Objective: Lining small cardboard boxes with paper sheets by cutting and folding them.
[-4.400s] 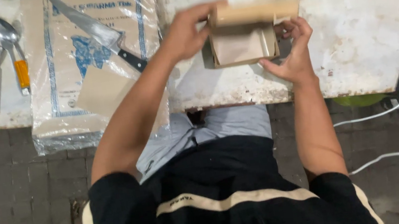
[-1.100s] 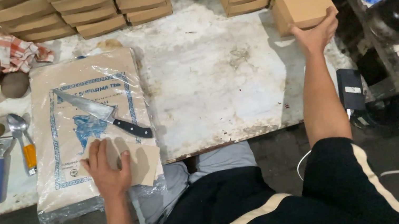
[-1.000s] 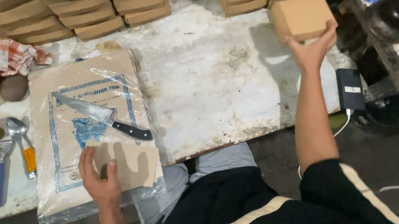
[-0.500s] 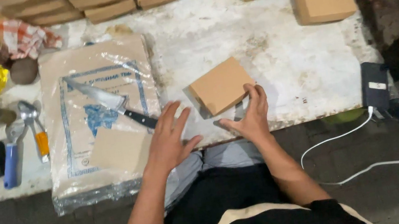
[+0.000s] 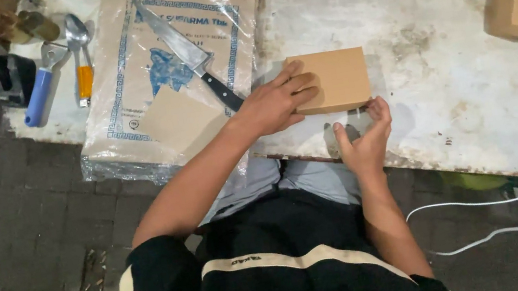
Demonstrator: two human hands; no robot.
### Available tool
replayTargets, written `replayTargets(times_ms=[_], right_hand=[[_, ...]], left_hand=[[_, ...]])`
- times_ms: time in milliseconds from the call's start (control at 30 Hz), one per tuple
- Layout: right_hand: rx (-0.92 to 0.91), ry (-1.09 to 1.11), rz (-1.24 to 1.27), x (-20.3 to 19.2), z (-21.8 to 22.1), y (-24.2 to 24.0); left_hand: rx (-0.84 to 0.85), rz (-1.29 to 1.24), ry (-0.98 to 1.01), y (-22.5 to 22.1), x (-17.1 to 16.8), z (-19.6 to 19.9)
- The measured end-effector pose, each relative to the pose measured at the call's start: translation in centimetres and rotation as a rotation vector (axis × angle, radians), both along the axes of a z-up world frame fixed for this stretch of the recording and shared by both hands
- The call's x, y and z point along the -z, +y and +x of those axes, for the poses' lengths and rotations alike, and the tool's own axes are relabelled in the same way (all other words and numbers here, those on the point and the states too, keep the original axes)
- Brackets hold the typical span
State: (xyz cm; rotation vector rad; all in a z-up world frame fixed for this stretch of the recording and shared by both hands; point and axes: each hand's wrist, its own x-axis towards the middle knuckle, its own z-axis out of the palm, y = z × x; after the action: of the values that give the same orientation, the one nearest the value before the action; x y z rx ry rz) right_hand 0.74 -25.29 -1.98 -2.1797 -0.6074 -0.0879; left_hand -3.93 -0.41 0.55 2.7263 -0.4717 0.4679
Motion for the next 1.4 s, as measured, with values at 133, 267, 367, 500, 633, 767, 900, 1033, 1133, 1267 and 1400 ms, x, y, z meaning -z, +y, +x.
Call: replayTargets(times_ms=[133, 267, 367, 500, 633, 767, 900, 1033, 1133, 1267, 1400], right_hand=[[-0.004, -0.018, 0.001, 0.3, 0.0, 0.2], [0.002, 0.021, -0.032, 1.1, 0.2, 0.0], [-0.014, -0.049, 0.049, 1.5, 0.5, 0.0], [-0.046, -0.138, -0.037, -0.9, -0.3, 0.6], [-0.044, -0.21, -0.089, -1.6, -0.2, 1.0], [-0.008, -0.267, -0.099, -0.1, 0.1, 0.4], [0.02, -0.25, -0.132, 0.3, 0.1, 0.3], [0.009, -0.217, -0.117, -0.7, 0.2, 0.6], [-0.011, -0.18, -0.132, -1.4, 0.2, 0.9], [0.007, -0.159, -0.145, -1.6, 0.3, 1.2], [0.005, -0.142, -0.21, -1.8, 0.3, 1.4]], left_hand=[[-0.002, -0.002, -0.112, -0.7, 2.4, 0.1], [0.052, -0.222, -0.1, 0.2, 0.8, 0.8], [0.166, -0.524, -0.086, 1.7, -2.7, 2.5], [-0.121, -0.789, 0.156, 3.3, -3.5, 7.6], [-0.701, -1.103, 0.251, 3.7, -2.7, 12.8], [-0.951, -1.068, 0.404, 3.5, 0.3, 15.3], [-0.677, -0.972, -0.056, 4.5, -0.6, 11.2], [-0.39, -0.018, -0.34, 6.8, -6.7, -2.8], [-0.661, 0.09, -0.025, 4.4, -5.0, -11.8], [-0.793, 0.154, 0.049, 1.3, -2.8, -16.6], [-0.854, 0.21, 0.157, -0.2, -2.5, -18.3]])
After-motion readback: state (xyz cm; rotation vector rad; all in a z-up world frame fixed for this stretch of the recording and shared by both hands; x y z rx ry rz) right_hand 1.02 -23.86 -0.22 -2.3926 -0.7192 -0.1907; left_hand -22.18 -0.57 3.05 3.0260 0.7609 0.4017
